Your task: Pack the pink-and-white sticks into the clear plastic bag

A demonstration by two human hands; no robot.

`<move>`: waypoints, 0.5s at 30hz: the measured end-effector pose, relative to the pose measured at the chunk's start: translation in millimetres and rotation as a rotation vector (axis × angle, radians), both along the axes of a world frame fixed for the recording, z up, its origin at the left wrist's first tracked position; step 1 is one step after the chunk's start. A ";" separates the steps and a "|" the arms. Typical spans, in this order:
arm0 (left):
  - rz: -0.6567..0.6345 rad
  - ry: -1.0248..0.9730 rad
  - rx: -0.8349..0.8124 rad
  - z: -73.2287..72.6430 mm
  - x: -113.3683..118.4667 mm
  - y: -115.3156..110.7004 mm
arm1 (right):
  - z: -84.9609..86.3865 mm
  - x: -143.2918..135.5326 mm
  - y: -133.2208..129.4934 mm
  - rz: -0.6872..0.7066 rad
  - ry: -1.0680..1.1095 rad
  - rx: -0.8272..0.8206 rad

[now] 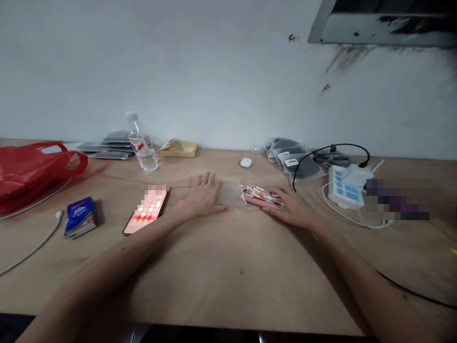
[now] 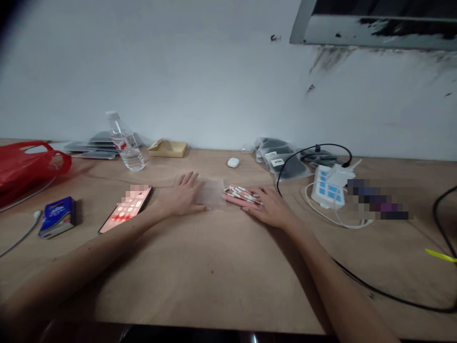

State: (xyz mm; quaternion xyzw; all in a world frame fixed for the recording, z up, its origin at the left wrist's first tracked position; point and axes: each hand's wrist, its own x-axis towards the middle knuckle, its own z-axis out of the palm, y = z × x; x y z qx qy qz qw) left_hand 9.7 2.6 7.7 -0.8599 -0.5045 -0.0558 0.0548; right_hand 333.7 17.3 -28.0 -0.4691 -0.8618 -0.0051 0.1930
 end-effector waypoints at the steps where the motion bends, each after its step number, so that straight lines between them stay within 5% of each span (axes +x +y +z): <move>1: 0.032 -0.008 0.020 0.9 1.1 -0.1 | 1.1 3.9 0.6 -0.032 -0.003 -0.018; 7: 0.204 -0.046 0.006 -4.7 6.8 4.2 | 17.3 20.3 -1.1 -0.052 -0.008 -0.180; 15: 0.116 -0.079 0.035 -10.3 8.3 10.6 | 23.4 -13.3 -20.3 0.136 0.099 -0.263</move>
